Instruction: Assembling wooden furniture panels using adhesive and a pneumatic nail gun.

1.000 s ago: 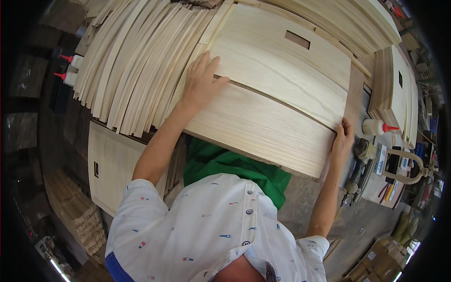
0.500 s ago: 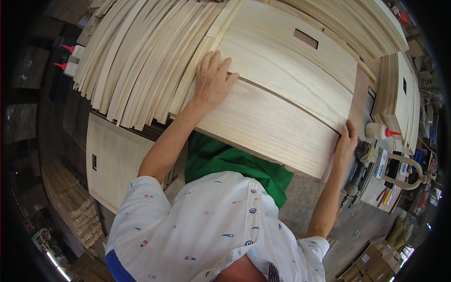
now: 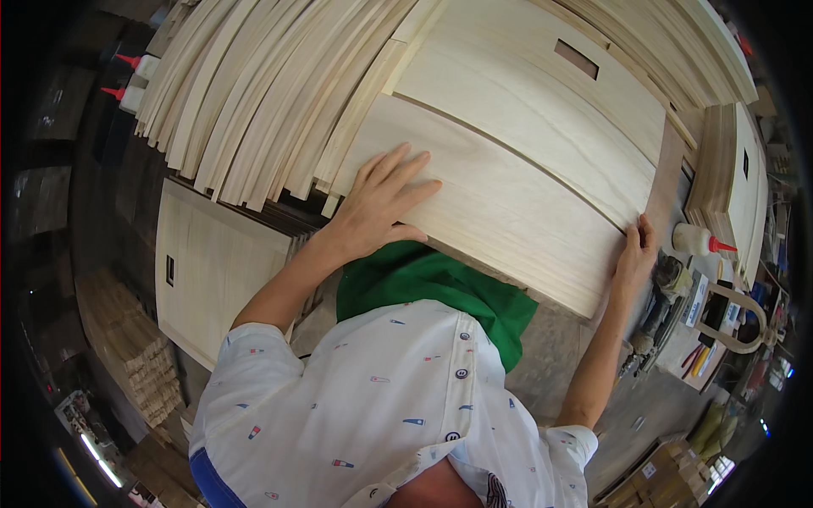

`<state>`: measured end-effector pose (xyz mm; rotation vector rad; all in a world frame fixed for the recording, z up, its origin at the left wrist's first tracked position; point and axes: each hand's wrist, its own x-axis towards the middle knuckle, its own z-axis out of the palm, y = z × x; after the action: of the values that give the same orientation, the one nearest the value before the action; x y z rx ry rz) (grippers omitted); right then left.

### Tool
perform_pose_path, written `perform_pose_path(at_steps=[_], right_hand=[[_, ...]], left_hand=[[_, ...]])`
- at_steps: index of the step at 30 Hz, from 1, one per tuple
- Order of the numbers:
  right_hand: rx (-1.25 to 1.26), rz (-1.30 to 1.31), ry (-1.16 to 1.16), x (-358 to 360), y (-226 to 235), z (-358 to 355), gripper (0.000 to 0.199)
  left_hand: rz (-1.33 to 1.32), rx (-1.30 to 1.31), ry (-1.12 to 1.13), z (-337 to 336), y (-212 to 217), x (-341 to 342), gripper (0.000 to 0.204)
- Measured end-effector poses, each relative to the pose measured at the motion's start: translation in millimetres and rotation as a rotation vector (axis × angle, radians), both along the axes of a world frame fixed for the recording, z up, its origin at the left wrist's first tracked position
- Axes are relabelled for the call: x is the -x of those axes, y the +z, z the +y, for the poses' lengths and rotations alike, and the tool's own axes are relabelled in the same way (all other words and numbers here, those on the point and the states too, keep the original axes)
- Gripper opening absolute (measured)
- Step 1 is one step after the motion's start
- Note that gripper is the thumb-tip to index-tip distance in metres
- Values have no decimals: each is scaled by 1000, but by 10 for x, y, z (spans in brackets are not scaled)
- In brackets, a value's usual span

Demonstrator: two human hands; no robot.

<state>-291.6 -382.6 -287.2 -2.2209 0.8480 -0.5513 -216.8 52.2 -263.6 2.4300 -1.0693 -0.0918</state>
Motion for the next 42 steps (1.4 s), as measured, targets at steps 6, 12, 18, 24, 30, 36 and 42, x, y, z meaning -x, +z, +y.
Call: perform_pose_path(at_steps=[6,12,18,24,30,36,42], right_hand=[[-43,-44,51,69,-33,-80,37],[-77,74,25,403,90,111,36],[-159,-8,79,515,81,147,34],[-752,-257,73,638,79,-108,32],[-612,-243,36,790,74,-97,30],[-561,-251,-2,753,-49,-161,31],[-387,-162,41,542,34,32,37]], left_hand=[[-54,13,-32,-16,-75,-29,72],[-2,-68,348,145,66,117,82],[6,-42,368,79,68,174,80],[33,-12,340,90,139,171,77],[-48,41,244,-23,-2,313,69],[-49,81,250,-140,-67,328,62],[-63,57,266,-57,-56,310,57]])
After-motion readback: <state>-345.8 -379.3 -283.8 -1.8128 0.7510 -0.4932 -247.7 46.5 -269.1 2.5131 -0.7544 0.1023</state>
